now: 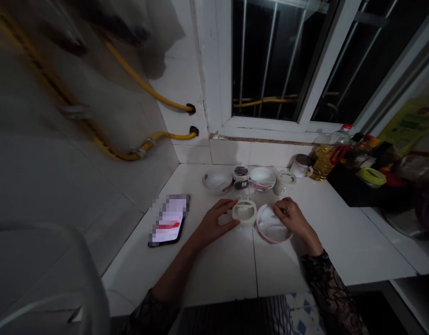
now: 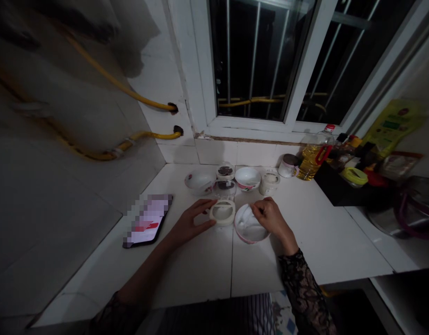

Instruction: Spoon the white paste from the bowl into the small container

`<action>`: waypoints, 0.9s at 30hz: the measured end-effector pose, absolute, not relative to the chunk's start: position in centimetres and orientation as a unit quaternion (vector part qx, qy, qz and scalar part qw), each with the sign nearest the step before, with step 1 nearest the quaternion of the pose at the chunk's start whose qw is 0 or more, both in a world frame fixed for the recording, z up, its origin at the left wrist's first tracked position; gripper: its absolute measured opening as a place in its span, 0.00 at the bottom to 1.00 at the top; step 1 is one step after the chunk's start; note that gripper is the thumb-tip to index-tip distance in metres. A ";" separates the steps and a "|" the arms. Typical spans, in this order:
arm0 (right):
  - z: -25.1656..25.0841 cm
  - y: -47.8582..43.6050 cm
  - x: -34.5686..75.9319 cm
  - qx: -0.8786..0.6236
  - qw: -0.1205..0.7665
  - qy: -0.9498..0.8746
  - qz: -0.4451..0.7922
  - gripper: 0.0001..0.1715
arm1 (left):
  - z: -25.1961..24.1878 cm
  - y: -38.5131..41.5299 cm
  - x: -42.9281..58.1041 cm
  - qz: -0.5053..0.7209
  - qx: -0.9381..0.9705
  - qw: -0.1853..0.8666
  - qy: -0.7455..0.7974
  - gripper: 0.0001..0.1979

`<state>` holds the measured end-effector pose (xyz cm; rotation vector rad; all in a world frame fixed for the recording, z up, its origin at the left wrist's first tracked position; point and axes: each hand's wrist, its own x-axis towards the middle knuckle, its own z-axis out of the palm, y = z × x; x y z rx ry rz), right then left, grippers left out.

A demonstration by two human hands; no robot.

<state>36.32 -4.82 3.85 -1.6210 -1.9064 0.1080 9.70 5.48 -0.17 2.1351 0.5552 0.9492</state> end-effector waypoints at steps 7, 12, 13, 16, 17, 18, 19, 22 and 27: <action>4.3 -5.3 36.4 -0.615 0.347 -0.699 0.118 0.28 | -0.2 5.5 9.7 0.375 0.831 0.355 0.209 0.25; 4.3 -5.3 37.1 -0.642 0.404 -0.626 0.181 0.28 | -0.1 5.5 9.7 0.369 0.831 0.355 0.215 0.25; 4.3 -5.3 37.2 -0.648 0.417 -0.607 0.195 0.27 | -0.1 5.5 9.7 0.370 0.832 0.354 0.215 0.25; 4.4 -5.3 37.5 -0.661 0.443 -0.568 0.211 0.28 | -0.2 5.5 9.8 0.372 0.833 0.351 0.209 0.25; 4.4 -5.4 37.6 -0.663 0.449 -0.561 0.210 0.28 | -0.2 5.5 9.8 0.373 0.833 0.350 0.210 0.25; 4.4 -5.4 37.7 -0.664 0.456 -0.554 0.210 0.29 | -0.3 5.5 9.8 0.374 0.833 0.349 0.211 0.25; 4.4 -5.4 37.8 -0.666 0.462 -0.547 0.209 0.29 | -0.3 5.5 9.8 0.375 0.832 0.349 0.213 0.25; 4.5 -5.2 38.0 -0.671 0.488 -0.521 0.202 0.31 | -0.3 5.5 9.8 0.374 0.830 0.354 0.213 0.25; 4.9 -4.8 36.4 -0.667 0.542 -0.490 0.148 0.31 | -0.1 5.5 9.8 0.366 0.827 0.369 0.216 0.26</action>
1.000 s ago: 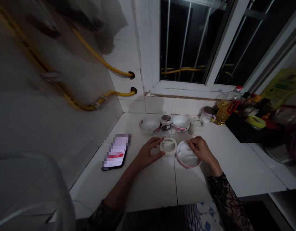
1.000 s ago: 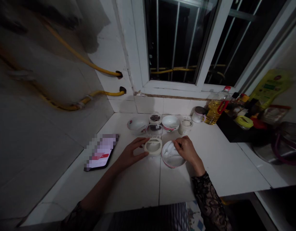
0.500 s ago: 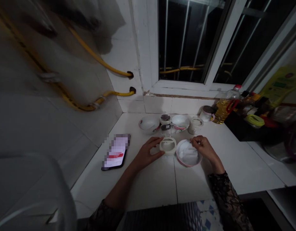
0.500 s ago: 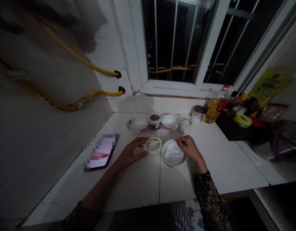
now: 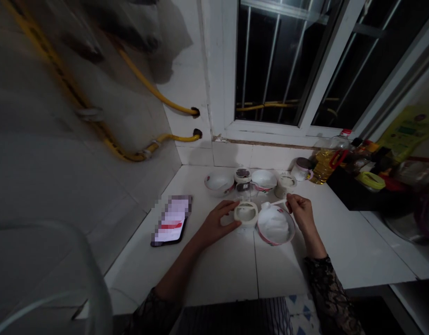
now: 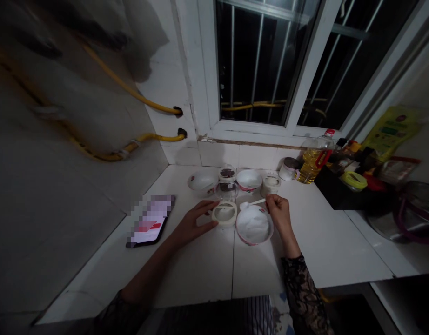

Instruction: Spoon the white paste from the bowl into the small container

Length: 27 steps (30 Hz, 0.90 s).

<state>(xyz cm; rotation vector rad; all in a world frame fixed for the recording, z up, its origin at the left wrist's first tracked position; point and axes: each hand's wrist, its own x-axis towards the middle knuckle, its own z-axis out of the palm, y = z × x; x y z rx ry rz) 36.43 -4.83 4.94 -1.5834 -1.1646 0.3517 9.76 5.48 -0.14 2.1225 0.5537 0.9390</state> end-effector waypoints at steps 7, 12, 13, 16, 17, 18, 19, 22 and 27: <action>5.5 -5.3 31.9 -0.545 0.454 -0.692 -0.129 0.20 | -0.1 5.5 9.8 0.371 0.823 0.373 0.212 0.26; 5.4 -5.5 31.9 -0.477 0.365 -0.771 -0.211 0.13 | 0.0 5.5 9.8 0.365 0.824 0.375 0.214 0.26; 5.3 -5.5 32.2 -0.486 0.385 -0.755 -0.212 0.13 | 0.0 5.5 9.8 0.363 0.825 0.376 0.216 0.26; 5.4 -5.8 33.7 -0.528 0.451 -0.697 -0.179 0.16 | 0.0 5.5 9.8 0.360 0.825 0.377 0.217 0.27; 5.5 -5.9 34.3 -0.545 0.466 -0.678 -0.164 0.17 | 0.0 5.5 9.7 0.362 0.825 0.377 0.216 0.27; 5.5 -6.1 35.0 -0.563 0.471 -0.662 -0.148 0.19 | -0.1 5.5 9.7 0.364 0.824 0.377 0.216 0.27; 5.5 -6.2 35.8 -0.581 0.470 -0.651 -0.135 0.20 | -0.1 5.5 9.8 0.366 0.823 0.377 0.216 0.26; 5.4 -6.4 38.0 -0.620 0.422 -0.650 -0.120 0.24 | -0.1 5.5 9.8 0.367 0.824 0.375 0.215 0.26; 4.5 -6.1 39.4 -0.644 0.316 -0.685 -0.125 0.25 | -0.2 5.5 9.8 0.369 0.825 0.369 0.217 0.25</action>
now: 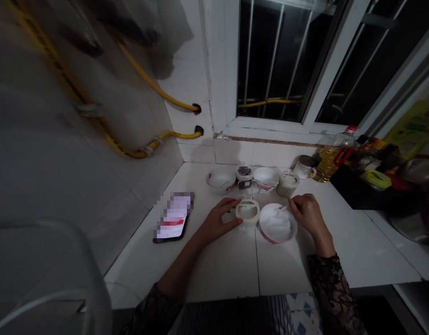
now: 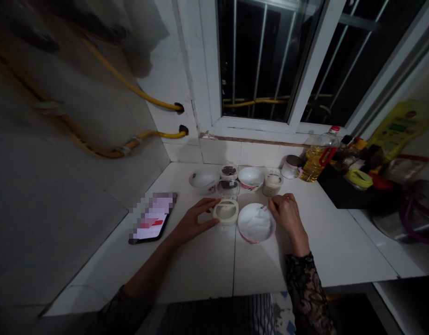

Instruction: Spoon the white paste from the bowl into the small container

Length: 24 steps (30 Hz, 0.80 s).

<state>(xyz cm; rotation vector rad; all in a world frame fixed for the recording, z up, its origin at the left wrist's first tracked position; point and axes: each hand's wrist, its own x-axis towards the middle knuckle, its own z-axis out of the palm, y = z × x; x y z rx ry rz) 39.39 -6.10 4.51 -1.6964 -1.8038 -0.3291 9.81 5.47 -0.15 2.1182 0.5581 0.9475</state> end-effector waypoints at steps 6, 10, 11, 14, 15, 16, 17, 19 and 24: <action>3.6 -5.5 38.6 -0.633 0.278 -0.721 -0.042 0.25 | -0.3 5.6 9.8 0.372 0.829 0.359 0.213 0.25; 3.7 -5.3 38.2 -0.635 0.291 -0.716 -0.021 0.26 | -0.3 5.6 9.8 0.371 0.833 0.354 0.208 0.25; 3.7 -5.3 38.1 -0.637 0.295 -0.712 -0.018 0.26 | -0.3 5.6 9.8 0.372 0.832 0.354 0.208 0.25; 4.0 -5.4 38.0 -0.650 0.302 -0.697 -0.009 0.25 | -0.3 5.6 9.7 0.372 0.832 0.354 0.211 0.25; 4.0 -5.4 38.0 -0.656 0.305 -0.690 -0.010 0.25 | -0.2 5.6 9.7 0.371 0.832 0.353 0.212 0.25; 4.0 -5.5 38.0 -0.664 0.308 -0.681 -0.013 0.25 | -0.2 5.6 9.7 0.370 0.833 0.353 0.213 0.25; 4.0 -5.5 38.1 -0.670 0.312 -0.673 -0.018 0.25 | -0.2 5.5 9.7 0.370 0.833 0.352 0.212 0.25; 4.0 -5.5 38.1 -0.679 0.317 -0.661 -0.025 0.26 | -0.1 5.5 9.7 0.371 0.834 0.351 0.211 0.25; 4.0 -5.5 38.2 -0.687 0.330 -0.647 -0.017 0.27 | 0.0 5.5 9.7 0.375 0.833 0.349 0.210 0.25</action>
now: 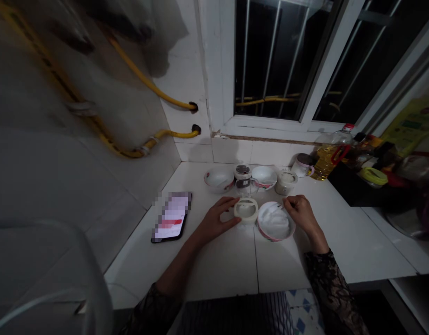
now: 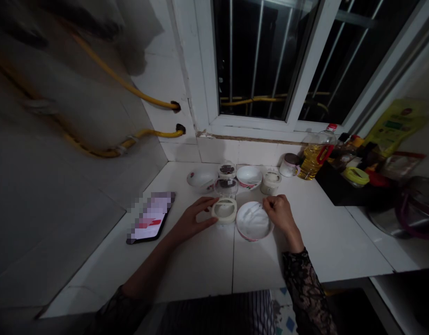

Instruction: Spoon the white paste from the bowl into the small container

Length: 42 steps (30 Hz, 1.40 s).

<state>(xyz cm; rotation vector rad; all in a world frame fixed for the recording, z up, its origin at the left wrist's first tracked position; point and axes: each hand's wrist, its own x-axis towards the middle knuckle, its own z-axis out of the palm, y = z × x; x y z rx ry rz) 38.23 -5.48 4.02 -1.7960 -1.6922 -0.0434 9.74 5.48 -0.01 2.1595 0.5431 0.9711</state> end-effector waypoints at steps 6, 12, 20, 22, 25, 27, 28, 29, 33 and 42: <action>3.9 -5.5 38.3 -0.706 0.358 -0.610 0.032 0.26 | -0.1 5.6 9.8 0.375 0.835 0.347 0.205 0.25; 3.7 -5.4 37.9 -0.689 0.351 -0.633 -0.014 0.24 | -0.2 5.5 9.8 0.381 0.833 0.347 0.204 0.25; 3.6 -5.1 36.4 -0.618 0.306 -0.724 0.024 0.25 | 0.0 5.5 9.7 0.375 0.833 0.354 0.202 0.25; 3.7 -5.1 36.3 -0.621 0.316 -0.716 0.037 0.25 | 0.0 5.5 9.7 0.375 0.833 0.351 0.206 0.25; 3.8 -5.2 36.4 -0.632 0.343 -0.693 0.059 0.26 | -0.1 5.5 9.7 0.373 0.835 0.348 0.209 0.25; 4.0 -5.2 36.5 -0.653 0.379 -0.650 0.086 0.27 | -0.3 5.6 9.7 0.374 0.835 0.346 0.209 0.25; 4.0 -5.3 36.6 -0.664 0.398 -0.625 0.101 0.27 | -0.3 5.6 9.7 0.376 0.834 0.345 0.208 0.25; 4.0 -5.3 36.7 -0.673 0.414 -0.601 0.116 0.27 | -0.4 5.7 9.8 0.379 0.834 0.345 0.207 0.25; 4.1 -5.4 37.1 -0.685 0.448 -0.555 0.150 0.26 | -0.5 5.7 9.8 0.384 0.833 0.344 0.202 0.25; 4.2 -5.3 37.4 -0.699 0.490 -0.490 0.179 0.26 | -0.2 5.5 9.8 0.372 0.830 0.361 0.207 0.25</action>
